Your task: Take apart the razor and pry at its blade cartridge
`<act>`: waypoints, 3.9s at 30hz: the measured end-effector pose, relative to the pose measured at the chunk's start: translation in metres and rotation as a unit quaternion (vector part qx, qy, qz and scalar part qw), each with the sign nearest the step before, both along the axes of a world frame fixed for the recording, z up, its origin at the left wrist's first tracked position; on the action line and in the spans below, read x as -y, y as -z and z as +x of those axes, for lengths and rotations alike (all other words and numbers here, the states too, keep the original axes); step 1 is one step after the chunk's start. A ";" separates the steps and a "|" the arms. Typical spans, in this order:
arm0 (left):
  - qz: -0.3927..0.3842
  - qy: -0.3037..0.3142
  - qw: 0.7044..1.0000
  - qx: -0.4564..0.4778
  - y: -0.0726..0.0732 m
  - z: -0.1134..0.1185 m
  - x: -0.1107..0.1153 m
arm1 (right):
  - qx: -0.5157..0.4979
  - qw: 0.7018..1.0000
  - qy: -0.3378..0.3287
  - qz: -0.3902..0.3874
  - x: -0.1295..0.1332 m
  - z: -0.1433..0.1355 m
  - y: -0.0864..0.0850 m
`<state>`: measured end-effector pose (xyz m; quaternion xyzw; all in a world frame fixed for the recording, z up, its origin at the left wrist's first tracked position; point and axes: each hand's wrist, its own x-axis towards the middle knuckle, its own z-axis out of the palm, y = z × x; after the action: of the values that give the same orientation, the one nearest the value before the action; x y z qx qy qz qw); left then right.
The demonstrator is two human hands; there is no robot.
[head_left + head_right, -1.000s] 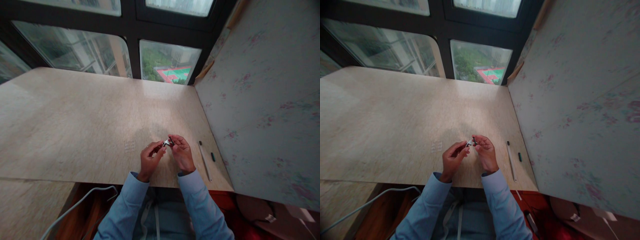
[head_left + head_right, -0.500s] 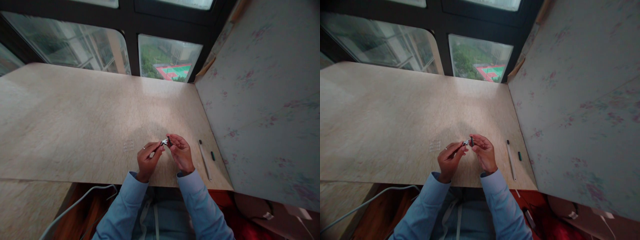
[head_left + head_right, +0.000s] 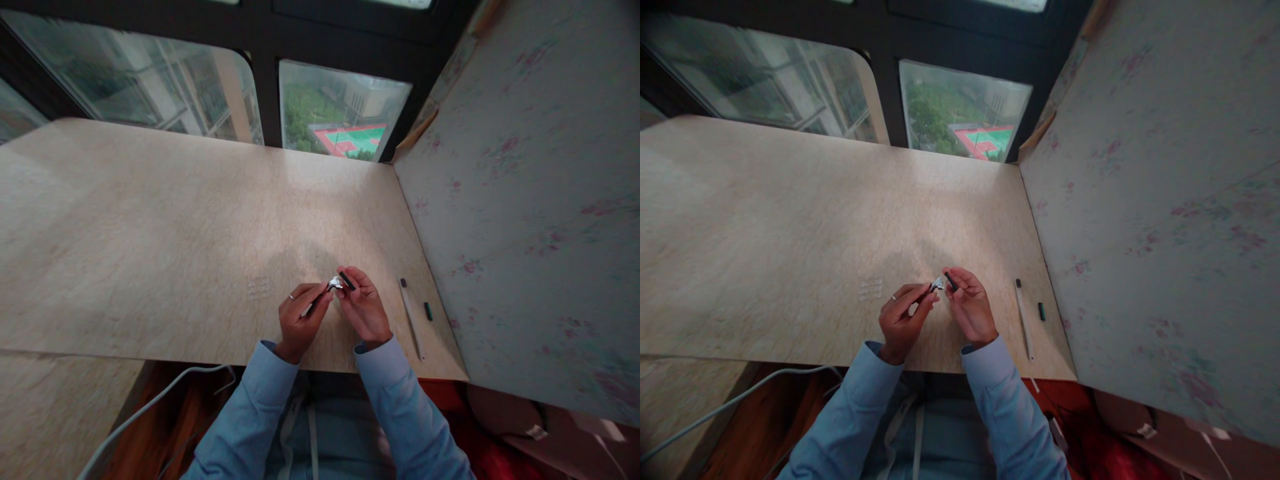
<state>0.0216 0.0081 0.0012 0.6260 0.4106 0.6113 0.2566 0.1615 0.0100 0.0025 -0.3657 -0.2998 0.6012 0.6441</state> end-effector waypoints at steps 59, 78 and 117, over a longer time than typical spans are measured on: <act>0.027 0.008 1.000 0.009 -0.004 0.006 -0.005 | -0.115 0.991 -0.064 -0.021 0.004 -0.009 0.007; -0.219 0.069 0.959 0.169 0.002 0.011 -0.006 | -0.092 0.994 -0.040 -0.038 0.003 -0.008 0.004; -0.141 0.059 0.981 0.118 0.001 0.028 0.006 | -0.081 0.996 -0.009 -0.033 0.006 0.002 0.006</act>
<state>0.0494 0.0025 0.0002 0.5301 0.4226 0.6003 0.4244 0.1640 0.0041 -0.0032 -0.3339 -0.2303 0.6443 0.6484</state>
